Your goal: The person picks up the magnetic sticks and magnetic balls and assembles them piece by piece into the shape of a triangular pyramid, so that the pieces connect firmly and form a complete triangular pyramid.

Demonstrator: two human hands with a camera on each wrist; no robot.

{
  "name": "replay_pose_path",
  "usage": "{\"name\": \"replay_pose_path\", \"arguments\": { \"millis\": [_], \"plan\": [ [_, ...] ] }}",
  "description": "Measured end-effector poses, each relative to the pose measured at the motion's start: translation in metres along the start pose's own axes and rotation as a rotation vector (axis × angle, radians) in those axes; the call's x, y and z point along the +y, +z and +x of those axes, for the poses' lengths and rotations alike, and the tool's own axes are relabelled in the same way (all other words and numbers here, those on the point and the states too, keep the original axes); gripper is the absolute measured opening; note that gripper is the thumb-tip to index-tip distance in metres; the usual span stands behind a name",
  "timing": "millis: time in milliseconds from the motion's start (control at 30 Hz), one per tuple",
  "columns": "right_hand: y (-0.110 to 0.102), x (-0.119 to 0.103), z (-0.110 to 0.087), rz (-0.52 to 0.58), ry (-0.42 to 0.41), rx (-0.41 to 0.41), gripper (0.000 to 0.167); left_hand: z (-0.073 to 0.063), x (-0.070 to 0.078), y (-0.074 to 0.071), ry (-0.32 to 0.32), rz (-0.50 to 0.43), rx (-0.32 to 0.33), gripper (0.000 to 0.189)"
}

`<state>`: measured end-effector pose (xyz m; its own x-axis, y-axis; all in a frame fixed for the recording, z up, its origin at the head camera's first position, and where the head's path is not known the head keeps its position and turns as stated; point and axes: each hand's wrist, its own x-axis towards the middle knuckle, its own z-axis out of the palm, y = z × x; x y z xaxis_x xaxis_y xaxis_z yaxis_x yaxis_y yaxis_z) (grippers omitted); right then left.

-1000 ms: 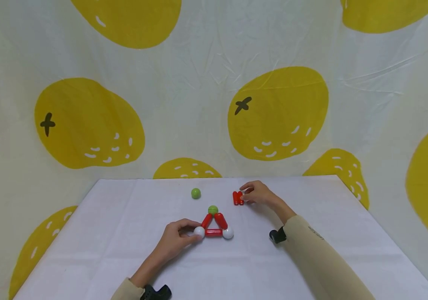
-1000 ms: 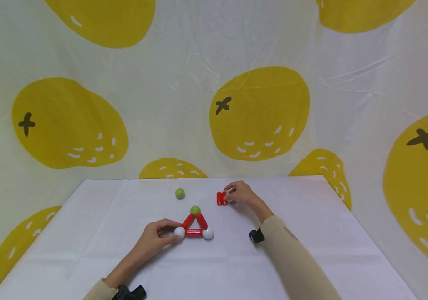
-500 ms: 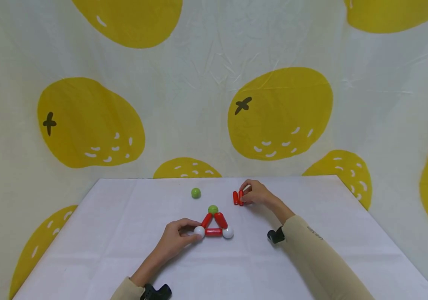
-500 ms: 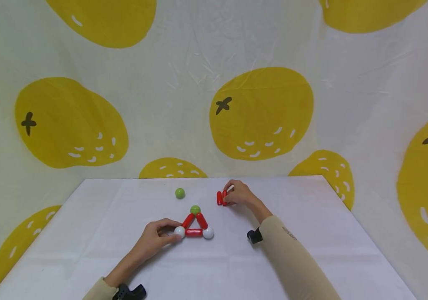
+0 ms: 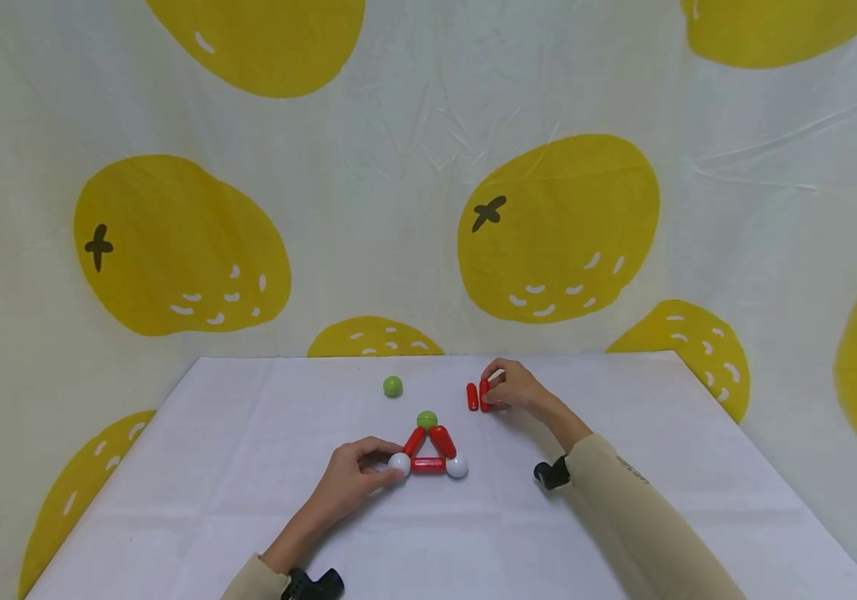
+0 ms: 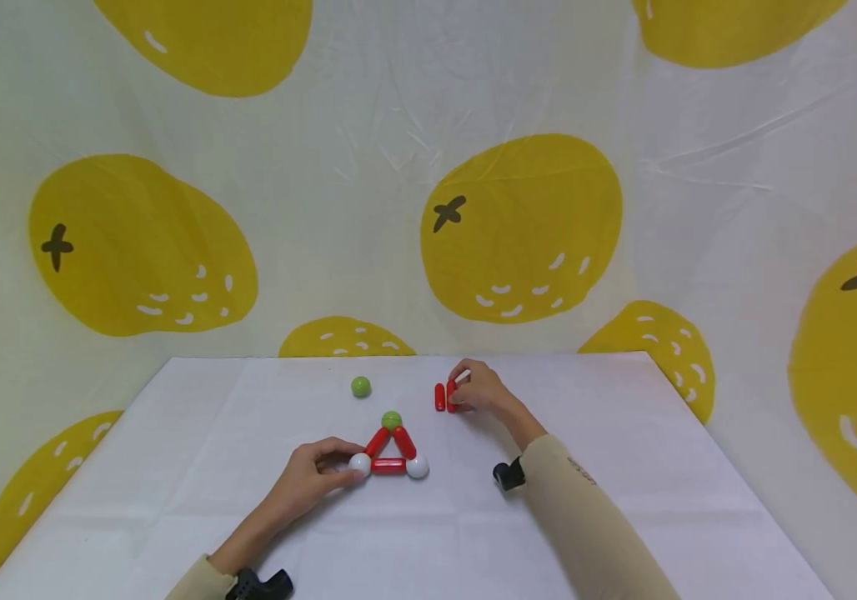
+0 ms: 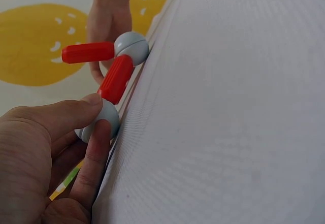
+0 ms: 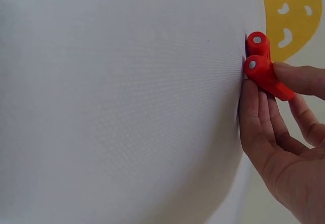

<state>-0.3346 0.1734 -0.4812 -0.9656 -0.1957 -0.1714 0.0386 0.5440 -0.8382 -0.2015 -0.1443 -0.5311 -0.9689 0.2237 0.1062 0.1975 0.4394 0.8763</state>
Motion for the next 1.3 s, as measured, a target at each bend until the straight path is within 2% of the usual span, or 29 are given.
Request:
{"name": "replay_pose_path", "arguments": {
  "millis": [233, 533, 700, 1300],
  "plan": [
    [0.000, 0.001, -0.006, 0.012, -0.013, 0.000, 0.032, -0.001, -0.001, 0.000, -0.002, 0.008, -0.006, 0.034],
    [0.000, -0.009, -0.022, 0.046, -0.097, 0.000, 0.031, -0.001, 0.000, -0.002, -0.006, 0.010, -0.007, 0.037],
    [0.004, -0.016, -0.029, 0.052, -0.144, -0.027, 0.032, -0.001, 0.000, -0.002, -0.005, 0.006, -0.009, 0.036],
    [0.044, -0.042, -0.032, -0.021, -0.390, -0.115, 0.032, 0.001, 0.000, -0.002, -0.010, 0.012, -0.017, 0.036]
  ]
}}
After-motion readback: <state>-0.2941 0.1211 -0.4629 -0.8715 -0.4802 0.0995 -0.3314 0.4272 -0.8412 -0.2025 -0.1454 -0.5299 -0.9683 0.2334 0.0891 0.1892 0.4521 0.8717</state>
